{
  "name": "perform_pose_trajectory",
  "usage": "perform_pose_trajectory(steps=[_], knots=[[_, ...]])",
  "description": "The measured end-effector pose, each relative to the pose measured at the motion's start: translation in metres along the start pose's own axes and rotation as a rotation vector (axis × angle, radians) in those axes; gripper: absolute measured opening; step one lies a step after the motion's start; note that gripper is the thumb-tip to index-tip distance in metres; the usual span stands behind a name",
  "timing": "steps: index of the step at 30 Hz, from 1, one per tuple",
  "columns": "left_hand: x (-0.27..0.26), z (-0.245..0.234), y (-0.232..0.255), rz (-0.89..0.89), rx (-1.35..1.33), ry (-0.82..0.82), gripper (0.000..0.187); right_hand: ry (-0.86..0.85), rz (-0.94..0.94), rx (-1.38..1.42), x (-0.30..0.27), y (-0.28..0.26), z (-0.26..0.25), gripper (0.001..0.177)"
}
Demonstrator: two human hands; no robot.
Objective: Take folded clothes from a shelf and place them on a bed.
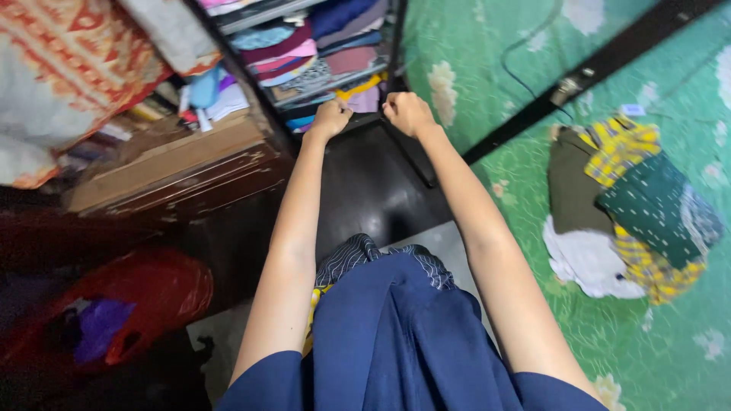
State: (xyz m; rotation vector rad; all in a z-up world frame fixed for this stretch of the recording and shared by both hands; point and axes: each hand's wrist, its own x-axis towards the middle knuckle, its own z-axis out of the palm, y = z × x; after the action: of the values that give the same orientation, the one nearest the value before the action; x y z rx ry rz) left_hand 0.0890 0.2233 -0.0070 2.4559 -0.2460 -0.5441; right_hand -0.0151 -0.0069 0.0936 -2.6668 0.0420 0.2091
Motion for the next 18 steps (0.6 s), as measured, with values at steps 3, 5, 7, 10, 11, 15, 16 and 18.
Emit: perform_pose_trajectory(steps=[3, 5, 7, 10, 11, 15, 16, 18], knots=[[-0.015, -0.055, -0.016, -0.071, 0.133, 0.087, 0.050, 0.036, -0.031, -0.010, 0.037, -0.024, 0.013, 0.027], [-0.051, -0.097, -0.002, -0.045, 0.092, 0.147, 0.046, 0.052, -0.089, -0.013, 0.056, -0.041, 0.015, 0.027], [-0.064, -0.119, -0.004, -0.015, 0.054, 0.205, 0.043, 0.071, -0.143, -0.015, 0.071, -0.058, 0.016, 0.027], [-0.059, -0.131, -0.020, 0.196, 0.185, 0.518, 0.042, 0.308, -0.386, -0.039, 0.092, -0.074, 0.018, 0.019], [-0.062, -0.140, -0.017, 0.195, 0.171, 0.542, 0.043, 0.359, -0.414, -0.036, 0.102, -0.077, 0.019, 0.018], [-0.044, -0.158, -0.026, 0.269, 0.153, 0.652, 0.048, 0.408, -0.412, -0.039, 0.120, -0.107, -0.004, 0.026], [-0.040, -0.163, -0.025, 0.260, 0.153, 0.657, 0.048, 0.403, -0.421, -0.037, 0.129, -0.111, -0.008, 0.026], [-0.032, -0.170, -0.022, 0.284, 0.188, 0.683, 0.045, 0.493, -0.455, -0.068, 0.145, -0.117, -0.015, 0.025]])
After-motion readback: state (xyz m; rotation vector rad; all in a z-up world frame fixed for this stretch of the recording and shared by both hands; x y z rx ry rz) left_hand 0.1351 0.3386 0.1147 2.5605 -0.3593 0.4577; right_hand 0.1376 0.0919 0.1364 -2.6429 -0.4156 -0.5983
